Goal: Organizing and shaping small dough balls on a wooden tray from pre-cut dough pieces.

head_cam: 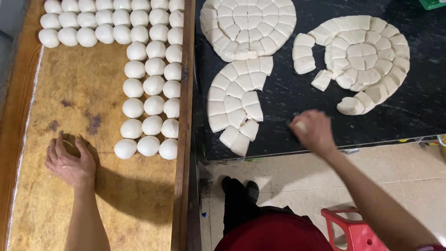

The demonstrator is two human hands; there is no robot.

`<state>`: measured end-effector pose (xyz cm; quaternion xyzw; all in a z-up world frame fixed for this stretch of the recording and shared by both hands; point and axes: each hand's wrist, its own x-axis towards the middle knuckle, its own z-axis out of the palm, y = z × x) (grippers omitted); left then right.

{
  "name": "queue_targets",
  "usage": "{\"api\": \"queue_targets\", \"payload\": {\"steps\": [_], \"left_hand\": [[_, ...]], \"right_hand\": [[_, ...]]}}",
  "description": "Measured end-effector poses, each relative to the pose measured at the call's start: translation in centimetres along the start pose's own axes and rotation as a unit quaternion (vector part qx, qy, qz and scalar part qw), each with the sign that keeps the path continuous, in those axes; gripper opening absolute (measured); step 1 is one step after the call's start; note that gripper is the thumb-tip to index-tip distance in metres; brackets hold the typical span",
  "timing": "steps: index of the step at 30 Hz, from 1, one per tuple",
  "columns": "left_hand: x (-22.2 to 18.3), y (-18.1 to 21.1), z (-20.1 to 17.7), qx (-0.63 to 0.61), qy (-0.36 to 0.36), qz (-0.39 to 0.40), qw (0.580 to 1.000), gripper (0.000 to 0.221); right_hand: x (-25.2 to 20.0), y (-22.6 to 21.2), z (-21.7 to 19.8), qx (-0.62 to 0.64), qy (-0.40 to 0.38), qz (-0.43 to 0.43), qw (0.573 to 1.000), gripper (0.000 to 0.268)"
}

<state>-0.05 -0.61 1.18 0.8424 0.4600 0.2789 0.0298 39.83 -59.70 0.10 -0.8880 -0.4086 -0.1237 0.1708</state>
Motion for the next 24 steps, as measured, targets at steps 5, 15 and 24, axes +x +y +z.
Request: {"api": "queue_targets", "payload": {"steps": [5,15,24], "left_hand": [[-0.2,-0.3,0.1,-0.001,0.002,-0.010,1.000,0.056],[-0.1,-3.6,2.5,0.031,0.034,0.074,0.996,0.048],[-0.2,-3.2,2.1,0.029,0.033,0.060,0.997,0.043]], "right_hand": [[6.5,0.4,2.6,0.067,0.178,0.069,0.979,0.027],[0.3,-1.6,0.7,0.036,0.079,0.002,0.996,0.023],[4.5,-5.3,1.7,0.113,0.085,0.079,0.987,0.032]]}}
